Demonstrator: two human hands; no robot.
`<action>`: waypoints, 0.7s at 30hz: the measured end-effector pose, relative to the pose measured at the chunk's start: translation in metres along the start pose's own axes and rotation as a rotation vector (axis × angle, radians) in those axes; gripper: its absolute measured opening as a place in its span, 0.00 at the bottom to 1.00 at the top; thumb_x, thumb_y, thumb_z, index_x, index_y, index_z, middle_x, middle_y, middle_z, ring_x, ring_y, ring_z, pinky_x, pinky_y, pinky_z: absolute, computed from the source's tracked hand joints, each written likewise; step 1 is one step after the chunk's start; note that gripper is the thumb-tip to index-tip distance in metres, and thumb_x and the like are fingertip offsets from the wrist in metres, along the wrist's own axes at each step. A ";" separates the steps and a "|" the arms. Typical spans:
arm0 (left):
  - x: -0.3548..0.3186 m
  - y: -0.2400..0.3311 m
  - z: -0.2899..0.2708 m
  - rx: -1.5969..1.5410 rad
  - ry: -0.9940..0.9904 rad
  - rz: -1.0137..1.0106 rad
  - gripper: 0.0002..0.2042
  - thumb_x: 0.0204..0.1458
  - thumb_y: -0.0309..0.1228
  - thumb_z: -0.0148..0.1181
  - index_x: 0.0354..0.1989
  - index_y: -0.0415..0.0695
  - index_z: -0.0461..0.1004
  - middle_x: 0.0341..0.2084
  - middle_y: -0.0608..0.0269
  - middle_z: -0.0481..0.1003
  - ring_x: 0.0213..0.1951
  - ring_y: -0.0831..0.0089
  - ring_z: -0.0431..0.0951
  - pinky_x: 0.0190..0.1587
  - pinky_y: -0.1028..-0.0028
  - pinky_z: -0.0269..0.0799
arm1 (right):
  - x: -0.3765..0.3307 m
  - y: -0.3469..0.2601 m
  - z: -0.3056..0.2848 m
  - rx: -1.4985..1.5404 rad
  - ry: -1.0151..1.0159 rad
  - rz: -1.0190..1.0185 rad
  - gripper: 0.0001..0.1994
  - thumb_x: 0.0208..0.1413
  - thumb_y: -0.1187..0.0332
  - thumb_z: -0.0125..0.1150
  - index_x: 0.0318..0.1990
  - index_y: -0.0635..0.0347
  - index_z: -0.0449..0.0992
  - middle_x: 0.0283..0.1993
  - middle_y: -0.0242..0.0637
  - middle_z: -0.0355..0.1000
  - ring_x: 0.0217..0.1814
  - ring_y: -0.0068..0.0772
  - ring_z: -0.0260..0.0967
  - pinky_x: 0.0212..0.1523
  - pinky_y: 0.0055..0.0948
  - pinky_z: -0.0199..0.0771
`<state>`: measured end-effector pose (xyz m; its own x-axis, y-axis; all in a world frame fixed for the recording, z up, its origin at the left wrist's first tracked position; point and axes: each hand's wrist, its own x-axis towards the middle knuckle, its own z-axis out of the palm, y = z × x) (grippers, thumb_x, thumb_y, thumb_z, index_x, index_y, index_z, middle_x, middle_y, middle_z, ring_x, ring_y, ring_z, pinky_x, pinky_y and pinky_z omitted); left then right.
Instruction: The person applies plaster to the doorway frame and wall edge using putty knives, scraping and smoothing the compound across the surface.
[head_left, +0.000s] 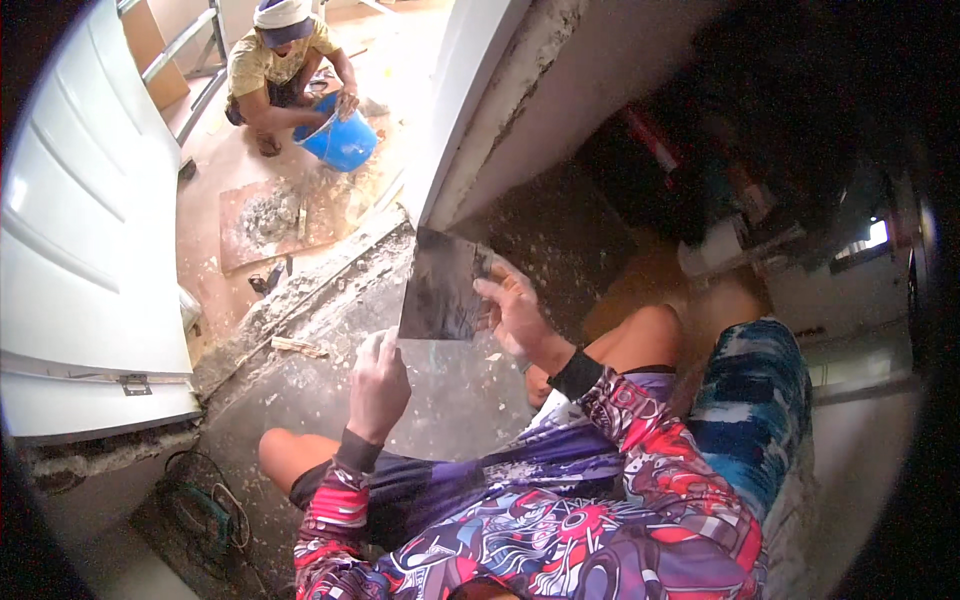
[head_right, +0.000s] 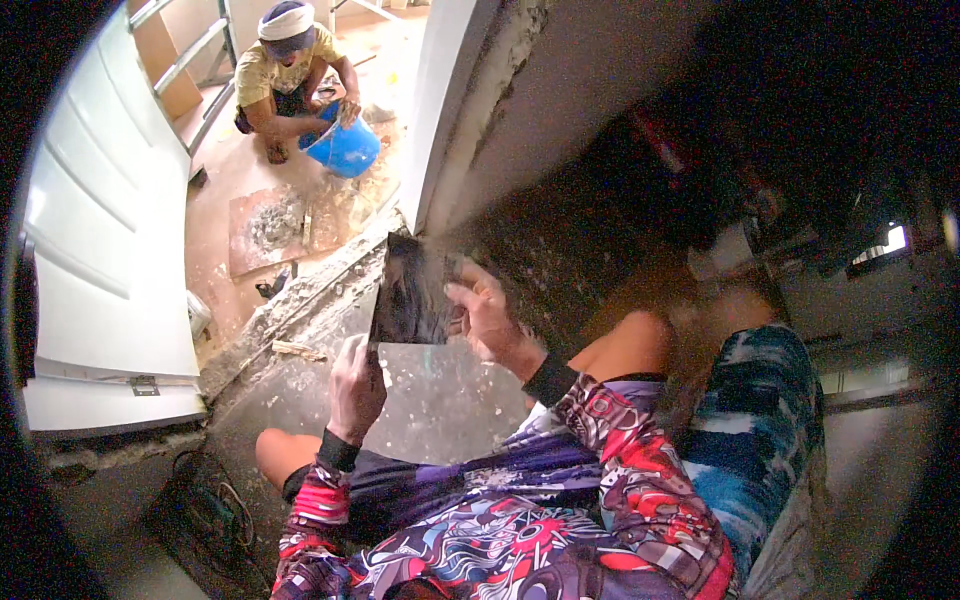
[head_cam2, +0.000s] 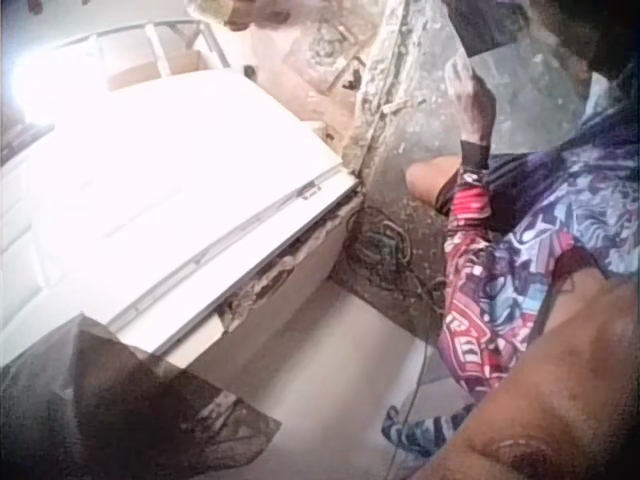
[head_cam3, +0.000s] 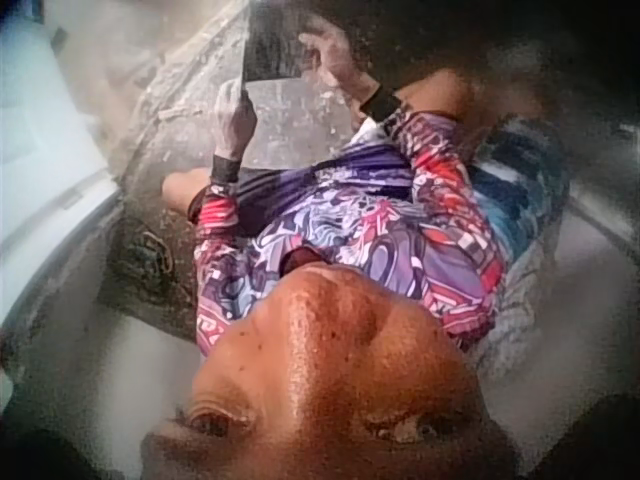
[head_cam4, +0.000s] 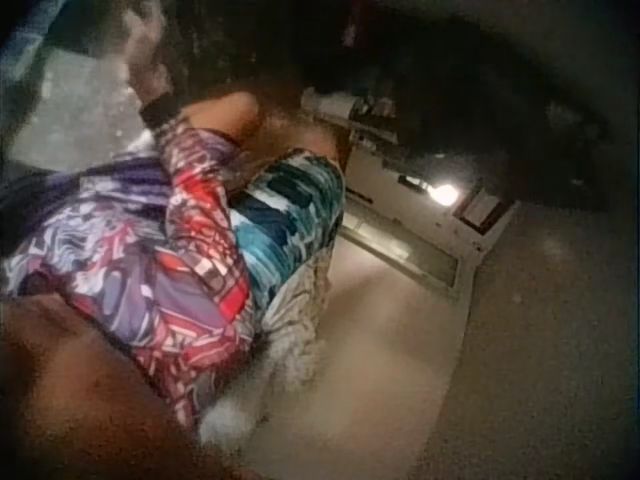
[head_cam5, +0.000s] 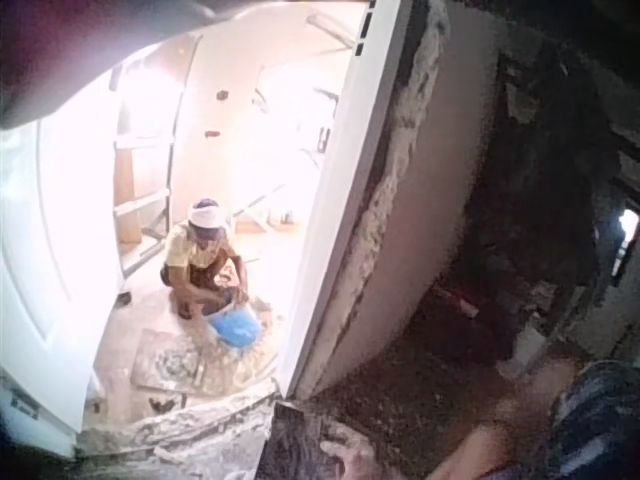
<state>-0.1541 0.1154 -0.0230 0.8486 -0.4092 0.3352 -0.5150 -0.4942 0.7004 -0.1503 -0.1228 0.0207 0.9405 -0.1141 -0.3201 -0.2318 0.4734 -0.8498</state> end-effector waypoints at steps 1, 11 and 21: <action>-0.006 -0.011 0.006 0.001 -0.140 -0.046 0.19 0.51 0.18 0.50 0.54 0.36 0.69 0.41 0.43 0.72 0.45 0.48 0.73 0.47 0.60 0.72 | 0.000 -0.001 0.000 -0.010 0.006 -0.029 0.20 0.60 0.71 0.55 0.60 0.57 0.67 0.50 0.34 0.75 0.39 0.28 0.77 0.29 0.29 0.82; 0.016 0.019 -0.006 -0.500 0.218 -0.428 0.08 0.56 0.23 0.56 0.43 0.34 0.72 0.32 0.52 0.77 0.31 0.68 0.76 0.35 0.70 0.71 | 0.000 -0.060 0.015 -0.188 0.160 -0.255 0.12 0.61 0.75 0.52 0.52 0.59 0.70 0.45 0.33 0.74 0.39 0.24 0.76 0.35 0.26 0.82; 0.018 0.055 0.013 -1.128 0.248 -0.605 0.10 0.61 0.24 0.52 0.47 0.35 0.75 0.36 0.64 0.79 0.36 0.80 0.76 0.41 0.78 0.73 | -0.023 -0.060 0.038 -0.461 0.262 -0.255 0.10 0.62 0.73 0.52 0.49 0.60 0.71 0.39 0.29 0.74 0.32 0.22 0.74 0.33 0.22 0.76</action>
<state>-0.1689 0.0709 0.0130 0.9709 -0.1383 -0.1957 0.2361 0.4124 0.8799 -0.1485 -0.1153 0.0948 0.9016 -0.4144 -0.1242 -0.1453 -0.0194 -0.9892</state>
